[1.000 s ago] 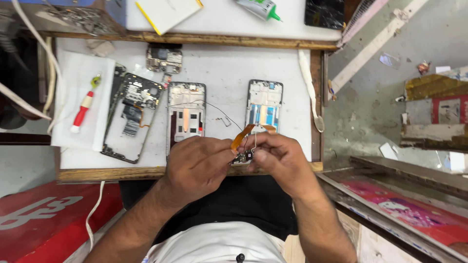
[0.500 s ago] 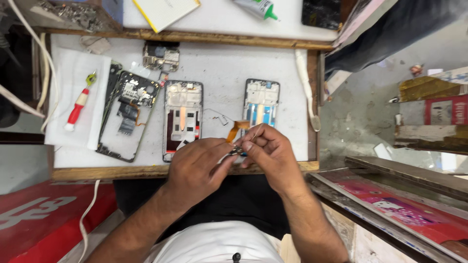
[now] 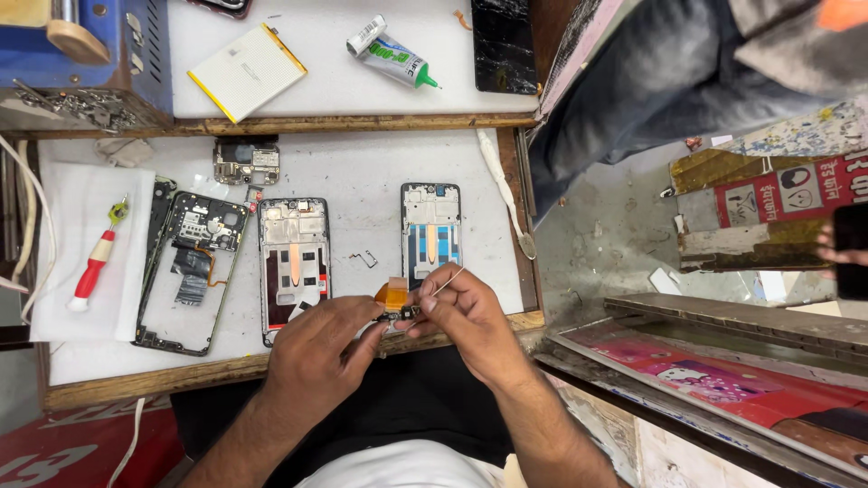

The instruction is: The person works on three disassembled smartphones laid out on a workbench. They handle internal components, including ribbon cables and small connectors, and use a red-handled screwdriver to adjust parts within the phone frames. The person repeatedly picks up, positions, and secures components across the devices.

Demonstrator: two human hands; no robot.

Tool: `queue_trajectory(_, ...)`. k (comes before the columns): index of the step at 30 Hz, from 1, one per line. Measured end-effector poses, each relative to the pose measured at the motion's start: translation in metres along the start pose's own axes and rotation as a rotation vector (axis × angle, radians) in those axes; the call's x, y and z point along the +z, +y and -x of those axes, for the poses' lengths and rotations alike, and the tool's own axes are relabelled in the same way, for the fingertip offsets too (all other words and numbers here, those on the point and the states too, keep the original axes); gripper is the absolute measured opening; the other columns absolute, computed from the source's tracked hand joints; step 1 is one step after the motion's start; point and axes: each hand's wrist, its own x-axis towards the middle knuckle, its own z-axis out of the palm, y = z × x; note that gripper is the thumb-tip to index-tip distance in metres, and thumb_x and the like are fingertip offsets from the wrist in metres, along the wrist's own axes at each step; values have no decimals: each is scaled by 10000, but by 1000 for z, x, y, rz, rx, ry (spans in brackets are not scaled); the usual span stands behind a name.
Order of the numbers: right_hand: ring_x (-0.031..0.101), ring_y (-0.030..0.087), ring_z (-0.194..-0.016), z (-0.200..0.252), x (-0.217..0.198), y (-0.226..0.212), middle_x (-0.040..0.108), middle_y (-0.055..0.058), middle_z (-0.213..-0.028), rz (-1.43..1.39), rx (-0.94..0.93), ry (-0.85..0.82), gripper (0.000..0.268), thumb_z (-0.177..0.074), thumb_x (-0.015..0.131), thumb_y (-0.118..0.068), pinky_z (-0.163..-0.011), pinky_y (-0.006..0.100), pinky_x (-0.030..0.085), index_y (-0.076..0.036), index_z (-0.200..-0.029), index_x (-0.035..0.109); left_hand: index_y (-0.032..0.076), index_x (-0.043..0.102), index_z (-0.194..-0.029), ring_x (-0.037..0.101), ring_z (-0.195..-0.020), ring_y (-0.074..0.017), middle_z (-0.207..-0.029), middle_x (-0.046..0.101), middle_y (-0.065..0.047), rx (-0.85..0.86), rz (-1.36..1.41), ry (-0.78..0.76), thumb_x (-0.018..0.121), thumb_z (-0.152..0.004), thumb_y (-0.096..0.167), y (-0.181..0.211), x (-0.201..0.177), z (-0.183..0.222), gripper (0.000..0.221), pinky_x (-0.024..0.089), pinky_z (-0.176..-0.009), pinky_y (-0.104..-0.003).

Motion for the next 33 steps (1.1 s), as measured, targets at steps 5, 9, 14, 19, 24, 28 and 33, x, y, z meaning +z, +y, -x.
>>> queue_trajectory(5, 780, 240, -943, 4, -1, 4, 732, 211, -1088, 23, 55, 13, 61, -1029, 500, 8, -829, 347, 662, -4, -1054, 555, 37, 693, -1109, 757, -890, -233, -1014, 745, -96, -36, -16, -53, 828, -822, 99, 7, 0, 3, 323, 614, -712, -338)
queue_trajectory(9, 770, 238, -982, 13, -1, 6, 713, 216, -1102, 34, -1, -11, 95, -1031, 486, 14, -893, 365, 667, -1, -1093, 555, 41, 732, -1101, 737, -866, -238, -999, 736, -96, -59, -27, -105, 817, -796, 81, 15, -3, 3, 319, 602, -700, -349)
queue_trajectory(14, 752, 225, -1010, 15, -1, -2, 738, 203, -1143, 113, 39, 6, 96, -1047, 519, -16, -872, 357, 652, -4, -1126, 572, 34, 709, -1084, 728, -875, -243, -1014, 727, -95, -65, -67, -155, 812, -797, 67, 20, -8, 3, 307, 603, -711, -358)
queue_trajectory(19, 748, 201, -1001, 9, -15, -25, 737, 142, -1202, 314, -34, 144, 287, -1036, 529, -75, -829, 307, 623, -22, -1314, 578, 42, 722, -1143, 729, -851, -227, -982, 730, -95, -109, -76, -155, 796, -850, 64, 19, -7, -3, 302, 606, -714, -348)
queue_trajectory(24, 722, 162, -921, 12, -31, -34, 755, 116, -1183, 575, -243, 454, 250, -1060, 580, -85, -726, 264, 574, -3, -1280, 664, 41, 712, -1132, 710, -858, -259, -975, 719, -97, -86, -99, -59, 790, -877, 78, 19, -5, -20, 269, 591, -723, -378)
queue_trajectory(28, 743, 155, -924, 28, -32, -22, 767, 103, -1078, 835, -327, 587, 154, -1032, 648, -44, -758, 262, 575, -16, -1168, 716, 41, 723, -1147, 693, -787, -254, -920, 703, -93, -45, -86, -161, 786, -883, 83, 25, 8, -29, 274, 576, -660, -384)
queue_trajectory(33, 769, 195, -1027, 37, -34, -16, 768, 120, -1100, 1081, -505, 501, 138, -987, 696, 1, -891, 291, 599, -34, -1119, 713, 33, 710, -1149, 689, -784, -243, -902, 690, -84, 20, -161, -255, 768, -874, 71, 20, 28, -41, 283, 564, -652, -392)
